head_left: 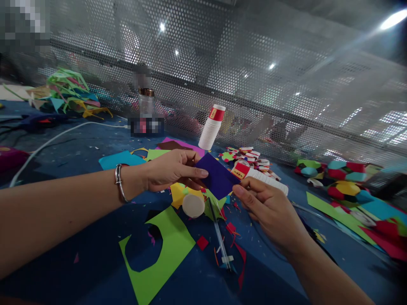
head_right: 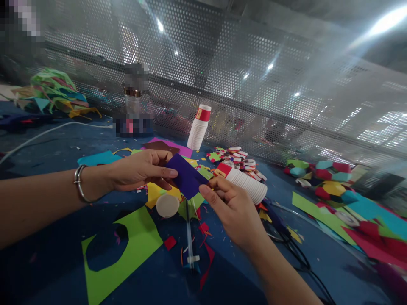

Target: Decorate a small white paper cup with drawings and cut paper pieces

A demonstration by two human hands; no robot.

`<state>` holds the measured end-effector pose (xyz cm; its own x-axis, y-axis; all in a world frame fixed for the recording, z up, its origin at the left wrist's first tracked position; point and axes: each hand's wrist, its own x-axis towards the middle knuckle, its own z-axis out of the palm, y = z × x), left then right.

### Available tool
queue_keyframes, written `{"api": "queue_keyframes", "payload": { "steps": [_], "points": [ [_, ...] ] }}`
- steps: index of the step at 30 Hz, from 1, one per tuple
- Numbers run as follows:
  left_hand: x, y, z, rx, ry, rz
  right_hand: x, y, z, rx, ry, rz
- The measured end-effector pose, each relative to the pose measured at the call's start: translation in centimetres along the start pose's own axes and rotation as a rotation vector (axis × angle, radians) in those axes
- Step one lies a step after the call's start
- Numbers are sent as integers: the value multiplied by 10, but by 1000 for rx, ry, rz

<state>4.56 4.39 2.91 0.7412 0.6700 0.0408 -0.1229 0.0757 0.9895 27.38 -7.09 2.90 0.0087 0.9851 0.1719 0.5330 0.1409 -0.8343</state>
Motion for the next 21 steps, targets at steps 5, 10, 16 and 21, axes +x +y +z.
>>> {"api": "queue_keyframes", "payload": {
  "steps": [5,10,16,21],
  "points": [
    [-2,-1,2,11,10,40,0,-2,2,39,-3,26],
    [-3,-2,6,-11,23,56,1,0,4,39,-3,48],
    [-4,-3,9,-35,-23,10,4,6,6,39,-32,82],
    [-3,-5,8,-54,-33,2,3,5,8,57,-48,79]
  ]
}}
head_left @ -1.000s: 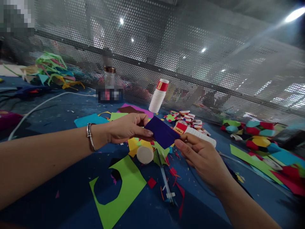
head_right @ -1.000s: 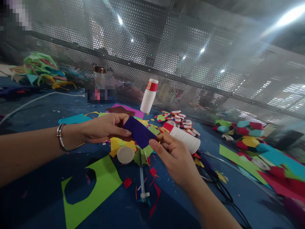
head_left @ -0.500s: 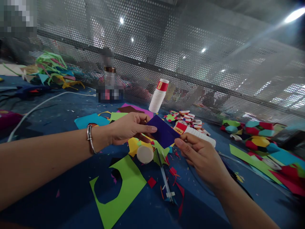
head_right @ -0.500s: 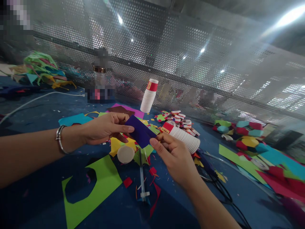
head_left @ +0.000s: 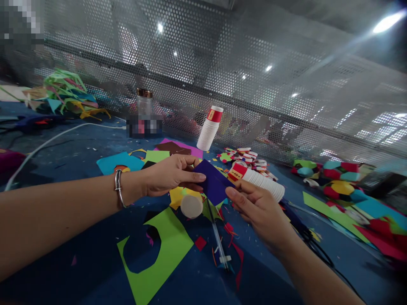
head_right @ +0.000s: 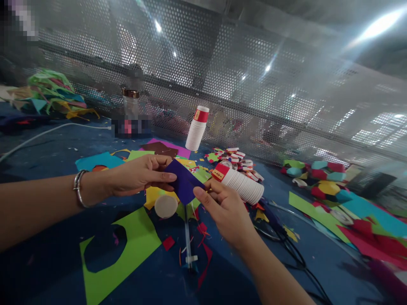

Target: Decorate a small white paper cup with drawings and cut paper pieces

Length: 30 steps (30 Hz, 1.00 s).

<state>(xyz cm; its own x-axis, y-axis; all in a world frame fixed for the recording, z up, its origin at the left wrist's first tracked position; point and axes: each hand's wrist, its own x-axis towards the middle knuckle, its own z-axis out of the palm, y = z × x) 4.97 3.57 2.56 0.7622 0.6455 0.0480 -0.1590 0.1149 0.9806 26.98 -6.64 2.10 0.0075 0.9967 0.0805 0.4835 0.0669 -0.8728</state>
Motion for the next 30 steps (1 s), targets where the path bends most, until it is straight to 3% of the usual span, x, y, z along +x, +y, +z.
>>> {"api": "queue_keyframes", "payload": {
  "steps": [30],
  "points": [
    [-2,-1,6,17,-49,-2,-2,-2,6,158,-2,22]
  ]
}}
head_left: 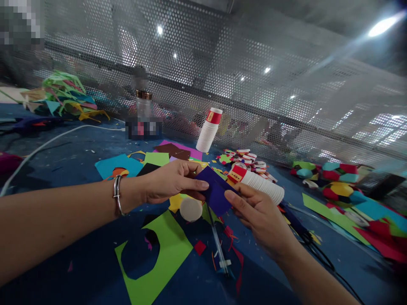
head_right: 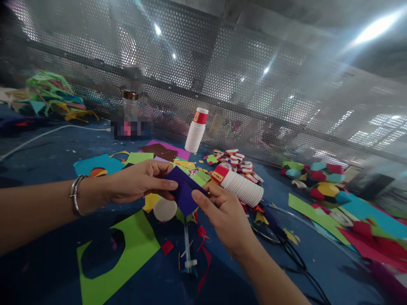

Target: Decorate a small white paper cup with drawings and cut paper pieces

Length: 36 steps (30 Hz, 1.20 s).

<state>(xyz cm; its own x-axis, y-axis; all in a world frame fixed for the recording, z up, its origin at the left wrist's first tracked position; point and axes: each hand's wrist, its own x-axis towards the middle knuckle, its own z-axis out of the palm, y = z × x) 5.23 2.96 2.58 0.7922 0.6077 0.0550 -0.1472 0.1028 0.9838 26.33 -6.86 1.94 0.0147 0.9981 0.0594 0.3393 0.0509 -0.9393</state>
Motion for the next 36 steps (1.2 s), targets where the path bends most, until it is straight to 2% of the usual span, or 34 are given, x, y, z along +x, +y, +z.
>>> {"api": "queue_keyframes", "payload": {
  "steps": [10,17,36],
  "points": [
    [1,-2,4,-37,-22,-35,-2,-3,2,57,-20,14],
    [1,-6,6,-119,-16,-18,-1,-2,0,54,16,21],
    [1,-10,13,-100,-50,-56,-4,-1,10,146,23,66]
  ]
}}
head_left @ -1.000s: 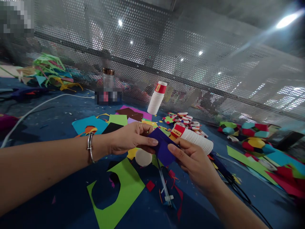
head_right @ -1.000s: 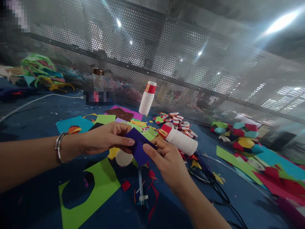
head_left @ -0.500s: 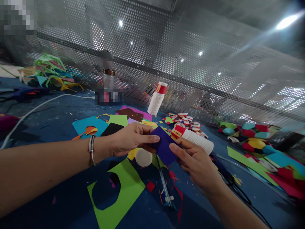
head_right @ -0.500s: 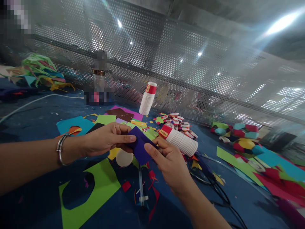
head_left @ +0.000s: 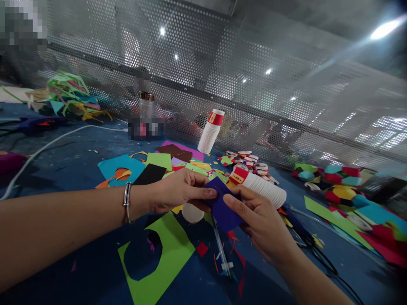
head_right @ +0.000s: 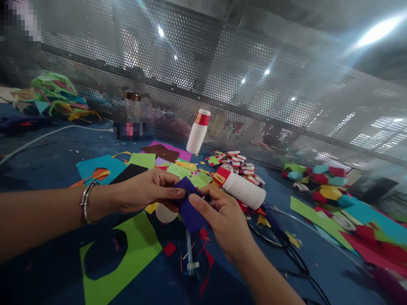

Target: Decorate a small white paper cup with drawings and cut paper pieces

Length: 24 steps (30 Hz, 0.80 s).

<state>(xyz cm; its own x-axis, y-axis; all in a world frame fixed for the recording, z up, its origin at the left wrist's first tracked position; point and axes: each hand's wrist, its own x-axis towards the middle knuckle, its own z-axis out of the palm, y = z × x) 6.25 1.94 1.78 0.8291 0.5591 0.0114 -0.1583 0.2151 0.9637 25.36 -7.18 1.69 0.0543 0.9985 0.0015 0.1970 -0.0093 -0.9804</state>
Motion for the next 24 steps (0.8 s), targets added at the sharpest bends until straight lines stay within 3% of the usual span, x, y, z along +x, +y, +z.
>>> {"api": "queue_keyframes", "payload": {
  "steps": [24],
  "points": [
    [1,-2,-2,-34,-4,-111,1,1,2,63,-47,22]
  ]
}}
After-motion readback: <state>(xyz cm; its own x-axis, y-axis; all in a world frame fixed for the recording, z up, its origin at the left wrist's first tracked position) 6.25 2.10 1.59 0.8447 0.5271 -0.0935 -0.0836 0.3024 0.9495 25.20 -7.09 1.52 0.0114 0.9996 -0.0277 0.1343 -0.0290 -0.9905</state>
